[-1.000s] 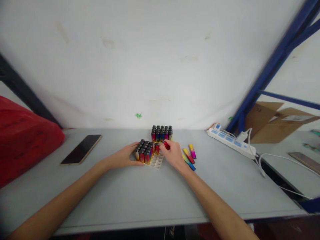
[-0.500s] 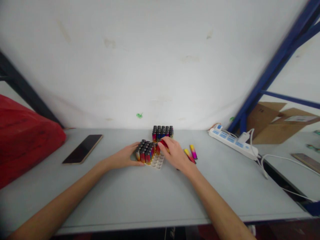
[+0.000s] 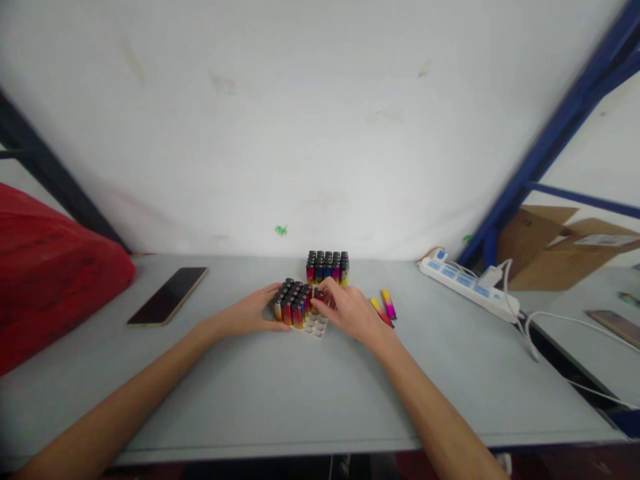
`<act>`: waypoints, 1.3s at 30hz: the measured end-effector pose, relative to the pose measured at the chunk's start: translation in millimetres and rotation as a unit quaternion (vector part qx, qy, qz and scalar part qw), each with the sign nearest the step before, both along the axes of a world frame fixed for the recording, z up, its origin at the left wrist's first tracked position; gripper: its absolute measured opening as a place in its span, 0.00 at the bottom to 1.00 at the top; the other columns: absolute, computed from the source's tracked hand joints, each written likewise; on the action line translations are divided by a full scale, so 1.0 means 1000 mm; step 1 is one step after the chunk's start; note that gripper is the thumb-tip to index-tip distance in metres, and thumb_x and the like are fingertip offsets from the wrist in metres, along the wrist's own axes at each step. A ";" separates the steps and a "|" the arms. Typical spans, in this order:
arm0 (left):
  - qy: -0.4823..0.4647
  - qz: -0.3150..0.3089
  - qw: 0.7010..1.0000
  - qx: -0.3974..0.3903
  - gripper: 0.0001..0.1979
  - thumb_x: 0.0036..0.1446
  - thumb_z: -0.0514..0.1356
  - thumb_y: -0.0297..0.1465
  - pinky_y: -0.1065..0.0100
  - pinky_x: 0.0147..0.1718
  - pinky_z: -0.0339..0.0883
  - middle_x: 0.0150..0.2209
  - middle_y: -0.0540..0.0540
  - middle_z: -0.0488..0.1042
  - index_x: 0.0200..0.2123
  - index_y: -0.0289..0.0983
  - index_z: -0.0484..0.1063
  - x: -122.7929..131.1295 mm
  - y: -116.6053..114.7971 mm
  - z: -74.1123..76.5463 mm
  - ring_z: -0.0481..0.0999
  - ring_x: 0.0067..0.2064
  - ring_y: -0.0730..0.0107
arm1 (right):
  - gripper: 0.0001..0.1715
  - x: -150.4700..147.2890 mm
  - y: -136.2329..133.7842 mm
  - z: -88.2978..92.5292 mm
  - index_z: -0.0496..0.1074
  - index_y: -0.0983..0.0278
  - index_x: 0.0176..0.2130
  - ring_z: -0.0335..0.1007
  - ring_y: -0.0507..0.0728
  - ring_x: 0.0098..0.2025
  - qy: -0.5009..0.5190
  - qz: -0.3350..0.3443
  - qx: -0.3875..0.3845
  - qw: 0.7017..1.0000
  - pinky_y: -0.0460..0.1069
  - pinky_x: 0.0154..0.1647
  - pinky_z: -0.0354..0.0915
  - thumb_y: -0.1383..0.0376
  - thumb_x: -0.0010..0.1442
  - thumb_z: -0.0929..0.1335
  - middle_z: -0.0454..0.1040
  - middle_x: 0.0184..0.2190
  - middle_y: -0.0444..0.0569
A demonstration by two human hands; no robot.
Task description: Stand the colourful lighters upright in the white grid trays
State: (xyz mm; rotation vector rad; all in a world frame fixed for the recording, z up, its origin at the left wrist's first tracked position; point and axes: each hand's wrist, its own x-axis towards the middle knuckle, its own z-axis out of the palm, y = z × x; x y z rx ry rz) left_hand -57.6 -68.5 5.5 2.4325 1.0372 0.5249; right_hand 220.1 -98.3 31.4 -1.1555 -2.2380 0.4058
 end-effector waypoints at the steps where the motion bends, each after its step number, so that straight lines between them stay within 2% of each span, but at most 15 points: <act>1: -0.003 -0.001 1.000 0.000 0.43 0.51 0.69 0.51 0.55 0.67 0.55 0.66 0.39 0.64 0.65 0.38 0.62 0.000 0.000 0.000 0.64 0.66 0.50 | 0.11 0.000 0.000 -0.001 0.67 0.61 0.45 0.72 0.53 0.28 -0.017 -0.001 0.004 1.000 0.46 0.30 0.61 0.56 0.68 0.66 0.76 0.29 0.43; 5: -0.009 -0.003 1.000 -0.004 0.43 0.51 0.69 0.50 0.54 0.67 0.56 0.65 0.40 0.65 0.65 0.39 0.62 0.000 -0.001 0.001 0.64 0.66 0.49 | 0.13 0.002 0.003 -0.002 0.68 0.61 0.43 0.71 0.54 0.29 -0.052 0.008 0.012 0.999 0.46 0.30 0.59 0.54 0.68 0.66 0.76 0.30 0.45; 11: -0.008 0.001 1.000 -0.005 0.43 0.51 0.69 0.49 0.54 0.67 0.56 0.66 0.40 0.64 0.66 0.38 0.62 0.000 -0.001 0.000 0.65 0.66 0.48 | 0.15 0.006 0.008 -0.002 0.70 0.62 0.37 0.69 0.53 0.28 -0.062 0.026 -0.018 0.998 0.46 0.29 0.56 0.54 0.69 0.66 0.76 0.28 0.45; 15: -0.006 0.009 1.000 -0.003 0.45 0.49 0.69 0.51 0.52 0.68 0.56 0.66 0.39 0.64 0.66 0.39 0.62 0.000 0.000 -0.001 0.64 0.66 0.44 | 0.14 0.003 0.009 -0.004 0.71 0.62 0.37 0.70 0.53 0.28 -0.099 -0.031 0.011 0.995 0.46 0.28 0.53 0.54 0.68 0.67 0.77 0.28 0.45; 20: -0.001 0.011 1.000 -0.005 0.45 0.49 0.68 0.52 0.52 0.67 0.56 0.67 0.40 0.64 0.66 0.39 0.61 0.000 0.000 -0.001 0.64 0.66 0.43 | 0.22 0.007 0.008 0.002 0.72 0.60 0.33 0.70 0.54 0.28 -0.113 -0.059 0.020 0.992 0.47 0.28 0.53 0.47 0.68 0.64 0.77 0.27 0.45; 24: 0.014 0.022 1.000 -0.010 0.48 0.49 0.68 0.53 0.49 0.68 0.54 0.68 0.37 0.61 0.67 0.37 0.59 0.000 0.001 -0.002 0.62 0.67 0.41 | 0.21 0.021 0.015 0.004 0.73 0.61 0.39 0.73 0.56 0.34 -0.102 -0.109 0.064 0.987 0.49 0.34 0.60 0.53 0.73 0.59 0.78 0.33 0.49; 28: 0.004 0.025 1.000 -0.011 0.48 0.48 0.70 0.52 0.48 0.68 0.54 0.67 0.37 0.62 0.67 0.38 0.61 -0.001 0.001 -0.002 0.62 0.67 0.40 | 0.11 0.029 0.029 -0.011 0.74 0.63 0.46 0.71 0.59 0.47 -0.103 -0.062 0.100 0.988 0.53 0.50 0.66 0.63 0.70 0.63 0.76 0.44 0.53; 30: 0.006 0.022 1.000 -0.013 0.47 0.48 0.69 0.53 0.48 0.68 0.53 0.67 0.38 0.62 0.67 0.38 0.61 -0.001 0.001 -0.001 0.62 0.67 0.41 | 0.12 0.027 0.033 -0.021 0.73 0.65 0.51 0.70 0.60 0.51 -0.124 -0.019 0.099 0.987 0.56 0.54 0.66 0.66 0.68 0.65 0.76 0.47 0.55; 33: 0.002 0.011 1.000 -0.009 0.46 0.50 0.69 0.52 0.51 0.68 0.53 0.67 0.39 0.63 0.66 0.38 0.61 0.000 0.000 -0.001 0.62 0.67 0.45 | 0.16 0.018 0.036 -0.032 0.73 0.66 0.54 0.69 0.61 0.52 -0.145 0.009 0.090 0.985 0.56 0.56 0.66 0.68 0.66 0.67 0.74 0.49 0.56; 39: 0.011 0.023 1.000 -0.013 0.47 0.48 0.68 0.54 0.51 0.68 0.53 0.67 0.38 0.62 0.66 0.40 0.61 0.000 0.001 -0.003 0.62 0.67 0.45 | 0.12 0.008 0.034 -0.036 0.75 0.64 0.49 0.69 0.62 0.49 -0.186 -0.037 0.075 0.979 0.56 0.51 0.67 0.65 0.67 0.67 0.72 0.47 0.56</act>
